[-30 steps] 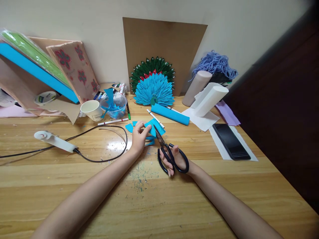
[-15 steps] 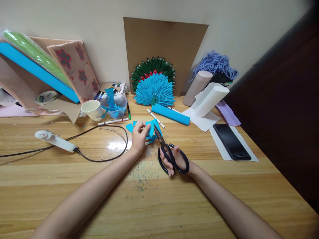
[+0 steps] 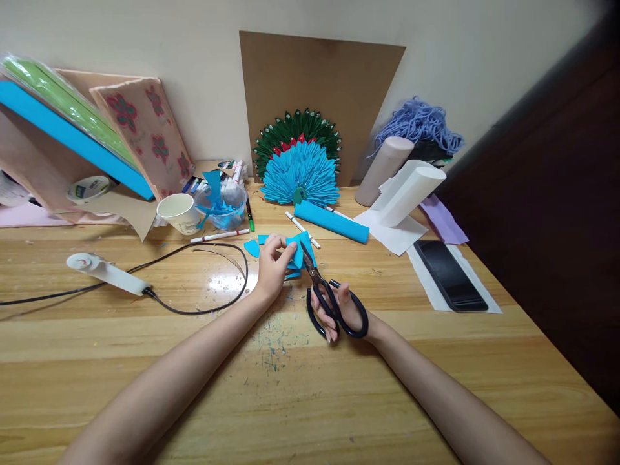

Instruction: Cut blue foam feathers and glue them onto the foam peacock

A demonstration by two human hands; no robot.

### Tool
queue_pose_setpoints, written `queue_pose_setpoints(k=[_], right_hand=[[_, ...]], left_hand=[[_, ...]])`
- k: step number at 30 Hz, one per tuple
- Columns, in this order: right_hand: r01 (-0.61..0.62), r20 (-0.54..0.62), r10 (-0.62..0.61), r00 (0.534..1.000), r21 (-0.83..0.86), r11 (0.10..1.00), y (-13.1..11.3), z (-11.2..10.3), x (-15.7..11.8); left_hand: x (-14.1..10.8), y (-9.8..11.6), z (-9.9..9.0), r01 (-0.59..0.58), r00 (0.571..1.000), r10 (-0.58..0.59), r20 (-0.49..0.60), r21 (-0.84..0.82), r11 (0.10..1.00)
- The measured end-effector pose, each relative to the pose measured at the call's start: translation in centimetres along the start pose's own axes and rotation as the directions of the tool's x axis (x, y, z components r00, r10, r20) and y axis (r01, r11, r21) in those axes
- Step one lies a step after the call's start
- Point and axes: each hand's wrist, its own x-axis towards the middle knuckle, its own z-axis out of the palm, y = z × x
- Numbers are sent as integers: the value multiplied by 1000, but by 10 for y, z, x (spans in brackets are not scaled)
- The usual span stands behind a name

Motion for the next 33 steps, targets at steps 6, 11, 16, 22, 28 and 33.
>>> queue_pose_setpoints(k=[6,11,16,22,28,33], right_hand=[[25,42,-26,999,45,999,6,-6,2],[13,127,-26,992,104,995,12,-14,8],[10,103,-20,994,97,995,11,-13,7],[15,44,-19,999,75,997,7,-7,5],[10,66,-14,998,55,998,3,-5,3],[22,30,-24,999,46,999,1,0,1]], left_hand=[[0,0,0,14,1000,-13,28,-26,1000],[0,0,0,30,999,-29,18,-33,999],[0,2,1,25,1000,-25,-18,-24,999],[0,3,1,45,999,-46,-23,-56,997],[-1,0,1,45,998,-44,37,-48,998],[-2,-1,1,15,998,-14,62,-27,1000]])
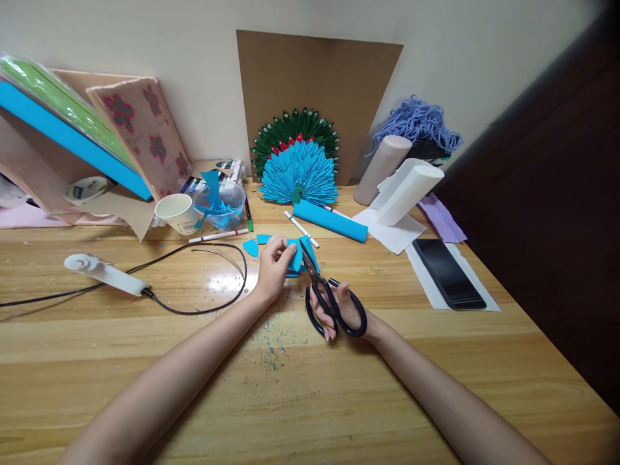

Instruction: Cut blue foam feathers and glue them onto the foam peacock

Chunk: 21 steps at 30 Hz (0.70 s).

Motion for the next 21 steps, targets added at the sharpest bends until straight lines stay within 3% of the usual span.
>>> queue_pose_setpoints(k=[7,17,21], right_hand=[[-34,103,28,994,55,998,8,-13,7],[0,64,-5,998,84,996,10,-12,7],[-4,75,-2,997,74,997,7,-11,7]], left_hand=[[0,0,0,-10,1000,10,7,19,1000],[1,0,0,43,999,-44,-23,-26,999],[1,-1,0,2,1000,-2,17,-26,1000]])
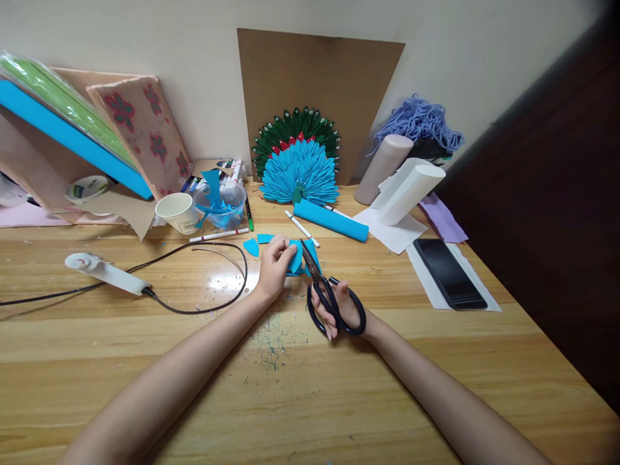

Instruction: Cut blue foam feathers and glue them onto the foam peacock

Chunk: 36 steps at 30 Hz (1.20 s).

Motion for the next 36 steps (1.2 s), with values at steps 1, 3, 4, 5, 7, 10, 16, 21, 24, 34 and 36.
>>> queue_pose_setpoints(k=[1,3,4,5,7,10,16,21,24,34,36], right_hand=[[-7,6,7,1000,0,1000,0,0,0],[-31,26,31,999,5,999,0,-2,1],[-38,28,37,999,11,999,1,-3,1],[-35,22,34,999,20,999,2,-3,1],[-19,9,19,1000,31,999,3,-5,2],[4,-1,-4,1000,30,1000,5,-7,3],[21,99,-25,995,39,999,5,-17,9],[99,83,-101,991,32,995,0,-11,10],[154,-69,-155,985,-25,988,-5,3,6],[178,-224,-199,954,-108,978,-16,20,1],[172,-221,-192,956,-107,979,-16,21,-1]], left_hand=[[0,0,0,-11,1000,11,7,2,1000],[0,0,0,-10,1000,10,10,-2,1000],[0,1,0,0,1000,0,5,-7,1000],[-1,1,0,10,1000,-10,-2,-11,1000],[-1,2,0,20,1000,-21,-21,-14,1000],[0,1,-1,24,997,-23,-68,16,1000],[3,-4,-5,97,896,38,-442,280,955],[-2,3,-2,-49,972,173,-157,587,808],[-8,11,4,-192,980,111,165,638,746],[-12,10,6,-285,946,67,318,713,640],[-10,7,5,-260,954,67,294,689,677]])
